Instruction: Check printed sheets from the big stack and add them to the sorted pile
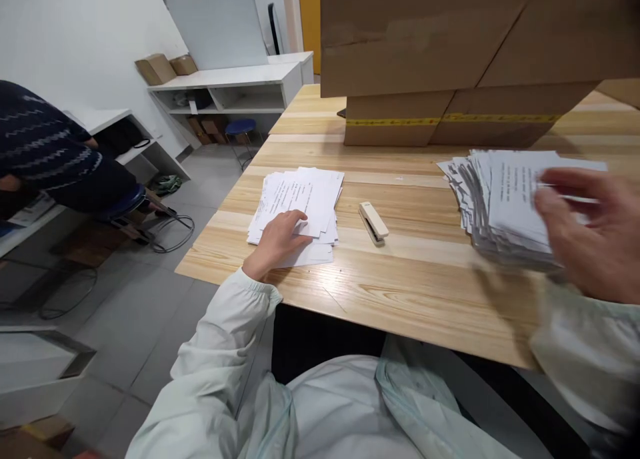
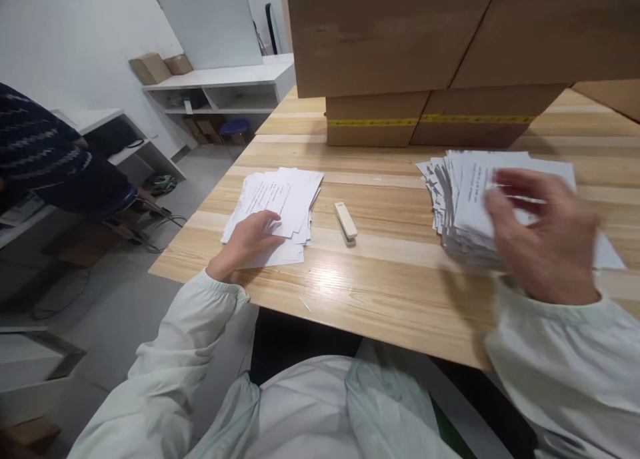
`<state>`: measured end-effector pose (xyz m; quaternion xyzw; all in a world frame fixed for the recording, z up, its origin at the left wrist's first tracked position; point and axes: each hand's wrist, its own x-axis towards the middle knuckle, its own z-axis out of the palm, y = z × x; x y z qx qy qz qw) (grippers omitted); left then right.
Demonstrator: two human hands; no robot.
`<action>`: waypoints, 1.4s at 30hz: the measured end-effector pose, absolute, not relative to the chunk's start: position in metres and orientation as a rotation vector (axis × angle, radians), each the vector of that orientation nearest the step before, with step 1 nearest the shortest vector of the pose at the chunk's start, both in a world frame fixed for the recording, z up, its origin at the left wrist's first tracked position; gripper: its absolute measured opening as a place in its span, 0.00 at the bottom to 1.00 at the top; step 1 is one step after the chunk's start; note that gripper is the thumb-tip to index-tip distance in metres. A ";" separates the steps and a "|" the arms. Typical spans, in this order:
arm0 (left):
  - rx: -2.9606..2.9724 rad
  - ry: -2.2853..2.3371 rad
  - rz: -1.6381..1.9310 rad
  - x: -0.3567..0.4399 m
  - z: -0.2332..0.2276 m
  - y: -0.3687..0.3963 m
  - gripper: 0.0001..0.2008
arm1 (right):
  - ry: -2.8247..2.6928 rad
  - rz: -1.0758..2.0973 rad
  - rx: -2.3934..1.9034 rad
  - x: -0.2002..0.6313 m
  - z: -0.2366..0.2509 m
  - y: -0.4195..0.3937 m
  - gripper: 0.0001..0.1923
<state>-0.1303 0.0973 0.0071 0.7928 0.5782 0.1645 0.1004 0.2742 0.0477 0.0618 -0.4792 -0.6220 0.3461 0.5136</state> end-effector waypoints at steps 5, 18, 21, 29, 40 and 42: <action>2.329 1.798 0.492 -0.130 0.011 0.097 0.13 | -1.234 1.443 -1.002 0.158 0.070 0.054 0.11; 2.168 1.979 0.928 -0.133 -0.004 0.107 0.23 | -0.839 1.770 -1.208 0.071 0.026 0.111 0.07; 2.156 1.936 1.017 -0.134 -0.004 0.108 0.30 | -0.932 1.725 -1.166 0.068 0.024 0.114 0.06; 1.984 1.985 1.139 -0.137 -0.003 0.110 0.32 | -1.346 1.435 -1.007 0.057 0.001 0.123 0.15; 1.799 2.024 1.313 -0.142 -0.008 0.116 0.26 | -1.279 0.941 -1.126 0.044 -0.029 0.151 0.32; 1.756 2.097 1.366 -0.139 -0.003 0.110 0.21 | -1.229 1.042 -1.118 0.044 -0.027 0.150 0.34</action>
